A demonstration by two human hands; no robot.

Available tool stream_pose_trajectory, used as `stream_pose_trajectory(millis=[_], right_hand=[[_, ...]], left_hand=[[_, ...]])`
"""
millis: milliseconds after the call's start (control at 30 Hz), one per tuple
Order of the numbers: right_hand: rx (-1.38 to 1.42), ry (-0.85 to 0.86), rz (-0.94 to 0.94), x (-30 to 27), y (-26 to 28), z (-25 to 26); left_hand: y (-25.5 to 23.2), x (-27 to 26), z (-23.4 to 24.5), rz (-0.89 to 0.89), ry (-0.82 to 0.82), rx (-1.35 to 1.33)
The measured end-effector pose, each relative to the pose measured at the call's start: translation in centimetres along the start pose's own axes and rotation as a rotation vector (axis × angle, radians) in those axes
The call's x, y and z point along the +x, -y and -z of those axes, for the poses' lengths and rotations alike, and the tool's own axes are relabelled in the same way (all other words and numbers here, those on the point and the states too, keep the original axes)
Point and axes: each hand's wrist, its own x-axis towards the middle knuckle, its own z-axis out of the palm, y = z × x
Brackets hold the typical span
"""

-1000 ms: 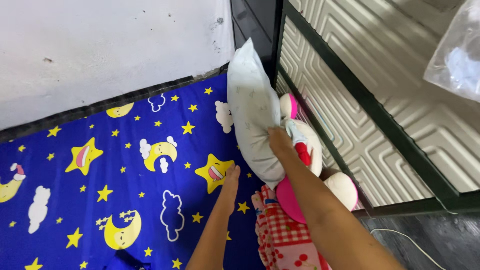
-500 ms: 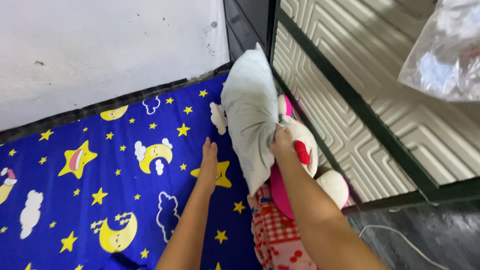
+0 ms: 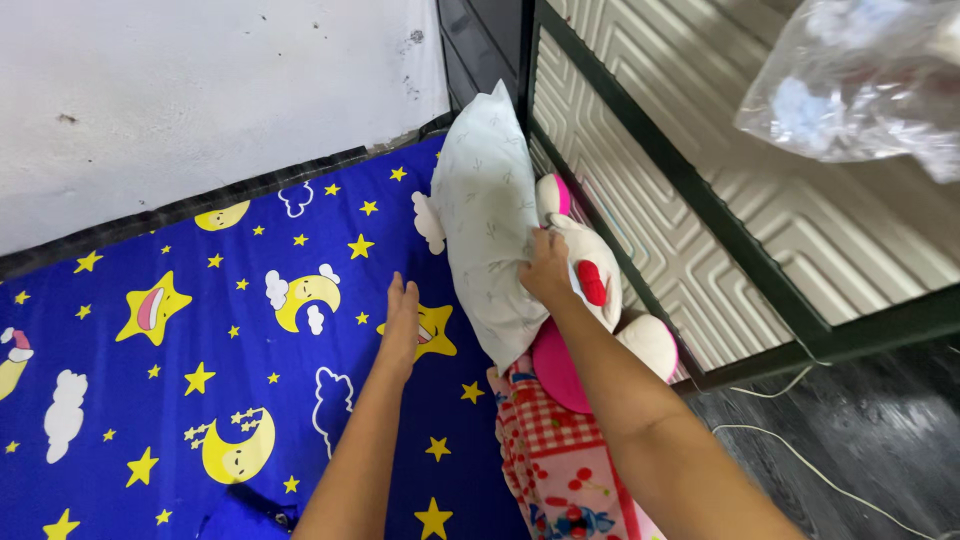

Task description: The person inserts a pillow into a white pillowcase on a bed, then places it aside. They then pick up a floral pillowcase, unzip it, and insert a second pillow into it.

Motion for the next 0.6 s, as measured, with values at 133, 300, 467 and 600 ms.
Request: stream_pose_trajectory(millis=[133,300,467,600], right_hand=[[0.017,0.052,0.018,1.6,4.6,4.1],[-0.005,0.17,-0.02,2.1,9.8,8.4],[-0.042,0.257,-0.001,0.7,14.3,10.5],[-0.097,0.263,0.076,-0.5,17.5,11.0]], left_hand=[[-0.3,0.3,-0.1,-0.117,-0.076,0.049],[-2.1,-0.9,1.0,-0.089,-0.241,0.425],[-4.5,-4.0,3.3,-0.007,-0.32,0.574],[-6.3,-6.5,4.4,0.02,-0.353,0.568]])
